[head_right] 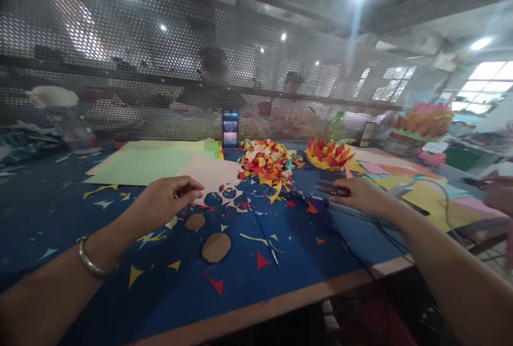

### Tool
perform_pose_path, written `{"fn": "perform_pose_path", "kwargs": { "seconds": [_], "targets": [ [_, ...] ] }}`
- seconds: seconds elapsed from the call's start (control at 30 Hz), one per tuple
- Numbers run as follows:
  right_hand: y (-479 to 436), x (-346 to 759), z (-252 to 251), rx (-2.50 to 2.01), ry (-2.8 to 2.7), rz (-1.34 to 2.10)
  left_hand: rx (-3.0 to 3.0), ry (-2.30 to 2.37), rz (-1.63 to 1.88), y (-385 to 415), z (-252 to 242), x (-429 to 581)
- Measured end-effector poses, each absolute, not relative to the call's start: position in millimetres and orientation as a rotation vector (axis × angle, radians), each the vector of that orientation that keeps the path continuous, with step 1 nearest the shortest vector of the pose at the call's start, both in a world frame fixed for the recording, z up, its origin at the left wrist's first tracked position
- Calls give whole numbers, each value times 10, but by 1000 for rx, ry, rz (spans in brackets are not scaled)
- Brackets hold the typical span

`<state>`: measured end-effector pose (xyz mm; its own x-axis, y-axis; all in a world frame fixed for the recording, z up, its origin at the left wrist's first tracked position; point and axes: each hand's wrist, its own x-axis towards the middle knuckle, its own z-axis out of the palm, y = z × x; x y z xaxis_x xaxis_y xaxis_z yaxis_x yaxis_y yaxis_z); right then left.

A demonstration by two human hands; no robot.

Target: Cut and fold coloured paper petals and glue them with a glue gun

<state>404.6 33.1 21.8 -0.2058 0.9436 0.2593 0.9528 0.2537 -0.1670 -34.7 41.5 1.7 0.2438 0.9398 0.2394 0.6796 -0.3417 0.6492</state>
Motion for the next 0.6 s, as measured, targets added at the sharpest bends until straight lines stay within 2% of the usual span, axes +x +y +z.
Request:
{"fn": "perform_pose_path", "kwargs": {
  "seconds": [0.3,0.6],
  "targets": [
    [196,2744,435,-1494,-2357,143,2126,1510,848,456,-70,-386],
    [525,2204,83,-1409,-2379,269,2202,1728,862,535,-190,-481]
  ]
}}
